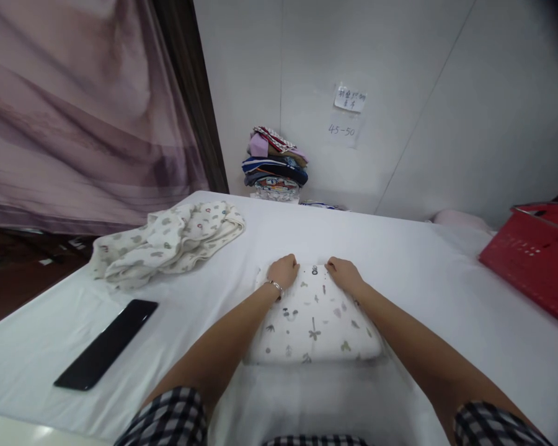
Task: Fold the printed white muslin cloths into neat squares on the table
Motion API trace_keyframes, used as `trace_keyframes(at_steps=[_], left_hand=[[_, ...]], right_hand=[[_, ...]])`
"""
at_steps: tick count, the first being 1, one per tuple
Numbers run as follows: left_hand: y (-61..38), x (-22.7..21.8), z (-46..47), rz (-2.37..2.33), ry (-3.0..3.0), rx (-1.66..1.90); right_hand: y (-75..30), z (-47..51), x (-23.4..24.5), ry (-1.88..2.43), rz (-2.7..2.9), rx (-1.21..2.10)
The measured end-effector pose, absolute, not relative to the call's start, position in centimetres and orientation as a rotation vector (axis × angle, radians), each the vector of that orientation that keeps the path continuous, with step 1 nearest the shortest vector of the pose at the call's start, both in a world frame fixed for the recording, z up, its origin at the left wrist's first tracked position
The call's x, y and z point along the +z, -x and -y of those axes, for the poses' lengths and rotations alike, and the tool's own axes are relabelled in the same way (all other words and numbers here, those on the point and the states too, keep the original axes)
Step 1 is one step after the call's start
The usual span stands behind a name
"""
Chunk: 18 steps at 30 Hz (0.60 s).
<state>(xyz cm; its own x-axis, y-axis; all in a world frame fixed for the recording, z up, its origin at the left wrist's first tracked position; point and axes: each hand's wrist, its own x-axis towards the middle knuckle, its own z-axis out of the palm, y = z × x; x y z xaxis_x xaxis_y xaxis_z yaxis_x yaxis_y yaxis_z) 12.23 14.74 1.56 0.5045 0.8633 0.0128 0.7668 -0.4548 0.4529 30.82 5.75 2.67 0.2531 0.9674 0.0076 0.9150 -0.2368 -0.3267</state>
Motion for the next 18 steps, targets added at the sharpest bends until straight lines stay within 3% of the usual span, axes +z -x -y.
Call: trace_keyframes(at_steps=[6, 11, 18], left_hand=[[-12.0, 1.3, -14.3, -1.34, -2.396, 0.379], [-12.0, 1.4, -14.4, -1.34, -2.4, 0.384], [-11.8, 3.0, -12.6, -1.184, -2.57, 0.464]], right_hand=[[-28.1, -4.2, 3.1, 1.981, 2.003, 0.071], [-26.3, -3.3, 1.2, 1.975, 2.155, 0.211], [-26.6, -3.3, 0.3, 1.991, 2.149, 0.167]])
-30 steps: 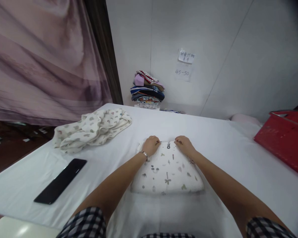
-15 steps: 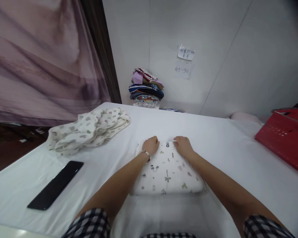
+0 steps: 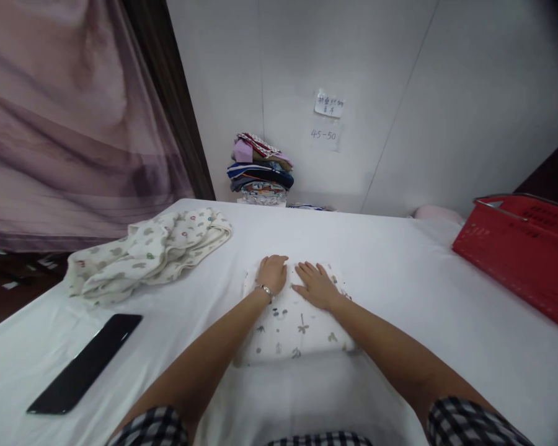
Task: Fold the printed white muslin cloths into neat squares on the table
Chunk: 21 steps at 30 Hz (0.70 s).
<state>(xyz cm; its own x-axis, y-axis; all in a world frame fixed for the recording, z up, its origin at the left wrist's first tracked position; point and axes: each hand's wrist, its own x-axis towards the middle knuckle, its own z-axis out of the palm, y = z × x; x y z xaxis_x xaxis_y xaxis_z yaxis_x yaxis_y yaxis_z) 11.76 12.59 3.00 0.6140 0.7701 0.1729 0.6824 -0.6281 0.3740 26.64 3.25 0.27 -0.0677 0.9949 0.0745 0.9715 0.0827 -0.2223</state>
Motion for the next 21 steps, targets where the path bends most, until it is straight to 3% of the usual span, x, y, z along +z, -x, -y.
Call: trace_keyframes(at_steps=[3, 9, 12, 17, 21], left_hand=[[-10.8, 2.4, -10.7, -1.015, -2.81, 0.471], [-9.3, -0.2, -10.2, -1.124, -2.83, 0.151], [-9.4, -0.6, -10.6, -1.128, -2.839, 0.133], [-9.7, -0.5, -10.7, -1.106, -2.836, 0.097], [-9.8, -0.3, -10.7, -1.107, -2.819, 0.061]], right_hand=[[-26.6, -3.3, 0.4, 1.99, 2.15, 0.157], [-26.4, -3.5, 2.1, 2.06, 2.096, 0.366], [-27.3, -2.6, 2.7, 2.14, 1.999, 0.253], [-29.6, -0.8, 1.0, 2.362, 1.733, 0.295], [-30.5, -1.2, 0.2, 2.23, 1.622, 0.429]])
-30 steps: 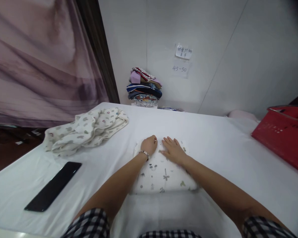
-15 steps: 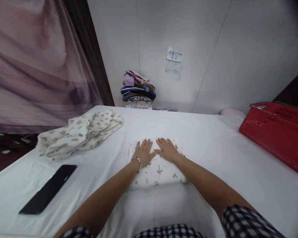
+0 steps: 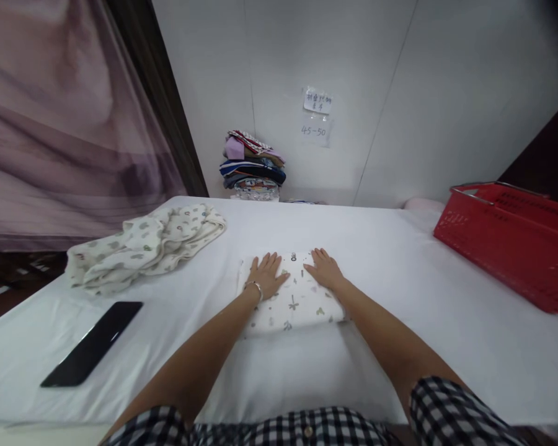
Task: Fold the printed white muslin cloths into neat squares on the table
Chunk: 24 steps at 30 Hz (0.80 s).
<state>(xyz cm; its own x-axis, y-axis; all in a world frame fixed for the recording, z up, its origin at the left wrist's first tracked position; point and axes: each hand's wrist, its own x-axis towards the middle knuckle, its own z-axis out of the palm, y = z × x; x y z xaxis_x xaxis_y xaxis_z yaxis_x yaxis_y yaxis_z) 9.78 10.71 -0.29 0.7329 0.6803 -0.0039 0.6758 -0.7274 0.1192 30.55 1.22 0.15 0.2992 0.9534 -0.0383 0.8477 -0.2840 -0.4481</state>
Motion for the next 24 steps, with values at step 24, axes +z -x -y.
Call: trace_keyframes(at_steps=[24], left_hand=[[-6.5, 2.0, -2.4, -0.982, -2.779, -0.017]], right_hand=[[-28.1, 16.3, -0.9, 1.894, 0.922, 0.509]])
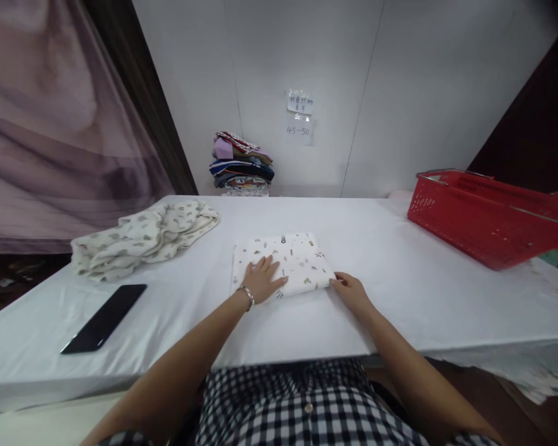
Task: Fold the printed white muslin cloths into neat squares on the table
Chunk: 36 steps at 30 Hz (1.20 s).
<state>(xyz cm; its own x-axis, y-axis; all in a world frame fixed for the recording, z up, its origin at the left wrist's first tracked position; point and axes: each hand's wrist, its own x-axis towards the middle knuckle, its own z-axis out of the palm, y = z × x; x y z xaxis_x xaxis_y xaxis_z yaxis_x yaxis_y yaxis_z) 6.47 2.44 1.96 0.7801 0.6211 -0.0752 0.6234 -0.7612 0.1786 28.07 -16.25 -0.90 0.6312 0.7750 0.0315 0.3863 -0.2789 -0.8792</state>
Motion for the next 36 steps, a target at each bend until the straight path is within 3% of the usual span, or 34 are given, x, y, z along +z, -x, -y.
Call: trace_keyframes(at_steps=[20, 24, 30, 36], left_hand=[[-5.5, 1.9, -2.1, -1.024, -2.626, 0.036], [-4.2, 1.5, -3.0, -1.26, -2.611, 0.145], [-3.6, 0.7, -3.2, -1.29, -2.577, -0.002], [-3.8, 1.4, -3.6, -1.297, -2.526, 0.007]], right_hand=[[-28.7, 16.1, -2.5, 2.08, 1.176, 0.312], [-26.9, 16.1, -1.1, 1.992, 1.229, 0.08], [-22.9, 12.3, 2.4, 1.877, 1.744, -0.179], [-23.2, 9.1, -0.2, 2.244, 1.951, 0.034]])
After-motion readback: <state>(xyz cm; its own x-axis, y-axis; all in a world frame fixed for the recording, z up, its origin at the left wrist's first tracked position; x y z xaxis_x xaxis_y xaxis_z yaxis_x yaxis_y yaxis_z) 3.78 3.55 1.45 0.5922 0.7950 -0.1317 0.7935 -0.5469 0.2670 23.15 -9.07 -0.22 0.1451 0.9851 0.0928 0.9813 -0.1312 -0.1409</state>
